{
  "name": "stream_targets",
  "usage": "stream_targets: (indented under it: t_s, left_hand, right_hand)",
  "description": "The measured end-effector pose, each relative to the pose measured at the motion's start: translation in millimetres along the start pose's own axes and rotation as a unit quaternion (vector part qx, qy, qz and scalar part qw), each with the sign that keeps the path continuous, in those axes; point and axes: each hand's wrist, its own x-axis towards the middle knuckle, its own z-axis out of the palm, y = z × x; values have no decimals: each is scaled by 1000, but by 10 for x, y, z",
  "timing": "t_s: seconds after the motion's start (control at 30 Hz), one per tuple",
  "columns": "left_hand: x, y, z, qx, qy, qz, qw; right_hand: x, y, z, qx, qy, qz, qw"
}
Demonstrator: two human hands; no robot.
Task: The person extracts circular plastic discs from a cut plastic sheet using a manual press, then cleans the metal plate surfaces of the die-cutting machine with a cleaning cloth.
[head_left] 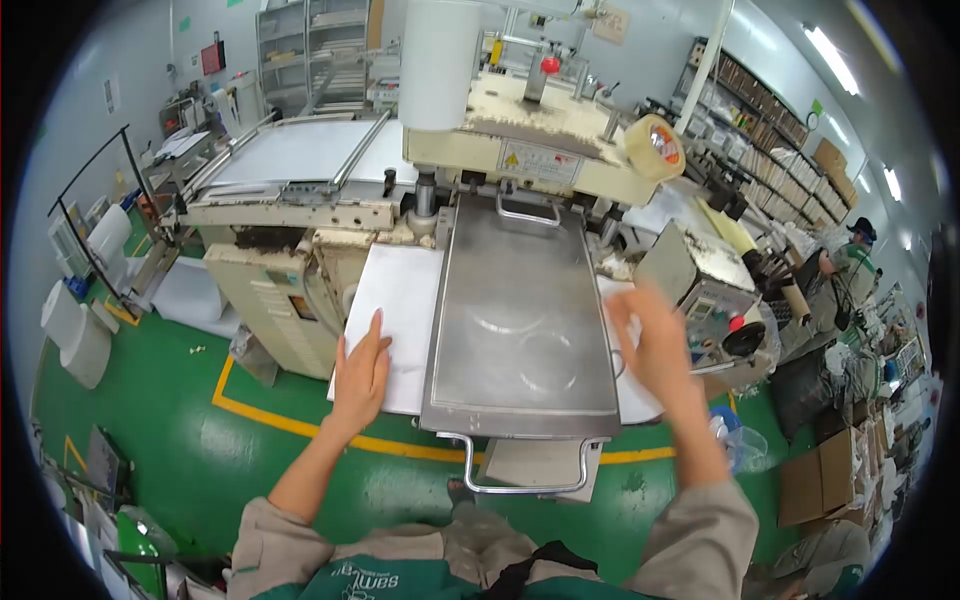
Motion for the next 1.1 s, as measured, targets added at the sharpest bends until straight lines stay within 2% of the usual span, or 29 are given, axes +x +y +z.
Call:
stream_targets:
  t_s: [0.07,0.1,0.13,0.23,0.33,0.4,0.5,0.6,0.63,0.77,0.9,1.0,1.03,1.07,1.1]
  left_hand:
    - [-9,-66,134,24,73,12,997]
    - [-2,-61,147,39,93,20,995]
    - [1,-38,136,55,113,26,992]
    - [16,13,115,111,131,8,985]
    - [23,-23,140,134,151,2,979]
    - [42,-23,141,152,165,12,974]
    - [71,-23,123,155,170,0,973]
    - [82,14,144,152,173,-5,973]
    - [89,17,154,153,174,-2,973]
    - [85,9,159,161,172,1,972]
    - [81,-28,168,148,186,3,971]
    - [53,-71,137,136,186,21,973]
    - [55,-58,124,123,192,21,973]
    - [55,-75,103,111,197,29,974]
    - [45,-92,97,98,201,35,974]
  right_hand:
    - [804,557,-36,-60,40,-37,997]
    - [1181,866,1,-90,48,-26,994]
    - [1543,1189,82,-142,75,-69,985]
    - [2381,2001,375,-330,55,-71,940]
    - [2879,2335,767,-431,19,-27,902]
    - [3007,2478,946,-437,-87,104,889]
    - [3079,2710,1108,-449,-39,133,883]
    - [3075,2668,995,-424,-86,122,893]
    - [3110,2620,993,-414,-99,163,890]
    - [3141,2645,1023,-403,-85,198,890]
    - [3160,2604,1101,-416,-119,234,870]
    - [3003,2458,1303,-496,-24,204,843]
    - [2943,2376,1294,-490,-11,124,863]
    - [2836,2265,1332,-456,95,-12,885]
    - [2724,2051,1345,-376,140,-78,913]
